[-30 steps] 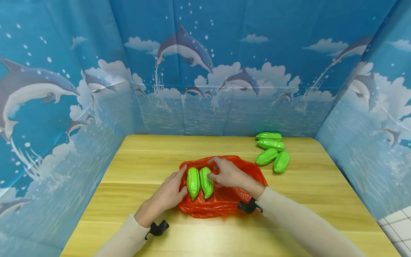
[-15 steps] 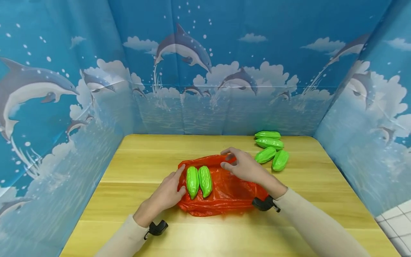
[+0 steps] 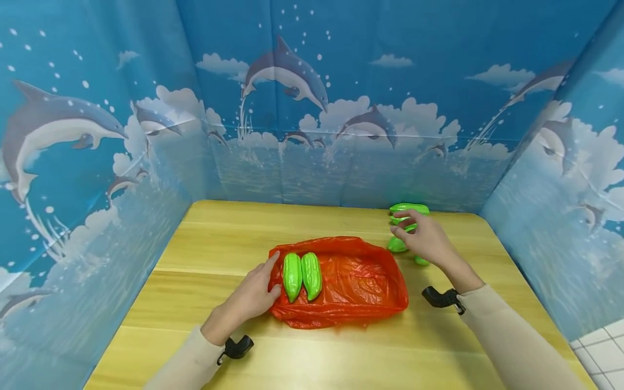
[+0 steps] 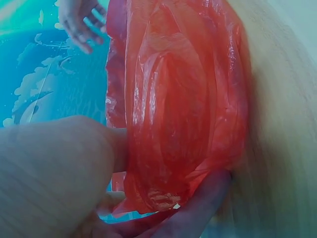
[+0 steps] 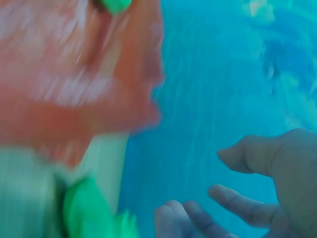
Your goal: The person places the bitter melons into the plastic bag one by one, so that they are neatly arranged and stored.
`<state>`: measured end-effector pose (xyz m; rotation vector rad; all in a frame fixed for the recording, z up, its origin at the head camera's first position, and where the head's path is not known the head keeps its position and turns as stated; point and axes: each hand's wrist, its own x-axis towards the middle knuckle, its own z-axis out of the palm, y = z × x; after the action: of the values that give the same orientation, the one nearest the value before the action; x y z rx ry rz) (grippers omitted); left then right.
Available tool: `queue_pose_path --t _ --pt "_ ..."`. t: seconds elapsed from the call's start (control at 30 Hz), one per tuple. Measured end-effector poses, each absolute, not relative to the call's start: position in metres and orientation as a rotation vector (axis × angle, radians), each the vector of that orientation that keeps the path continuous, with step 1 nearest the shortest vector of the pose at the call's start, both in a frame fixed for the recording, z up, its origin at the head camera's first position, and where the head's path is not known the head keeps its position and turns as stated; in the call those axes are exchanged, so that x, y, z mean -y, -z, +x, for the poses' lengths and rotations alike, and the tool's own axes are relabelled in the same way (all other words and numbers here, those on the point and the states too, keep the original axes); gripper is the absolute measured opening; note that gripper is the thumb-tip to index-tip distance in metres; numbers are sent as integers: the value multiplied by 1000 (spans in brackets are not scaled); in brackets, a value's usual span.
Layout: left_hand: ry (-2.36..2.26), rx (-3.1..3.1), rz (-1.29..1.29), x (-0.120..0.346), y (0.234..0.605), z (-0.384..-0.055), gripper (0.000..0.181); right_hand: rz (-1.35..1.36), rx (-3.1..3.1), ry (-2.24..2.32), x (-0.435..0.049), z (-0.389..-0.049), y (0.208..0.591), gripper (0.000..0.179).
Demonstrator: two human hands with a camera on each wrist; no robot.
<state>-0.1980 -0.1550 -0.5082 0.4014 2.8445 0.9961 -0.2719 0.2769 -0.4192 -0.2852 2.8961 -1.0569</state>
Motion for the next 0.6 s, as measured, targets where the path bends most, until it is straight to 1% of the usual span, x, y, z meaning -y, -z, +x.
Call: queue_pose_path --t 0.13,0.33,0.6 --pt "-982 -2839 386 155 507 -196 88 -231 -2975 962 -310 -275 433 57" --pt "-984 -2860 394 156 509 -195 89 -285 -3063 897 -344 -282 460 57" --pt "-979 -2848 383 154 511 -199 90 -100 -3018 886 -372 -287 477 76"
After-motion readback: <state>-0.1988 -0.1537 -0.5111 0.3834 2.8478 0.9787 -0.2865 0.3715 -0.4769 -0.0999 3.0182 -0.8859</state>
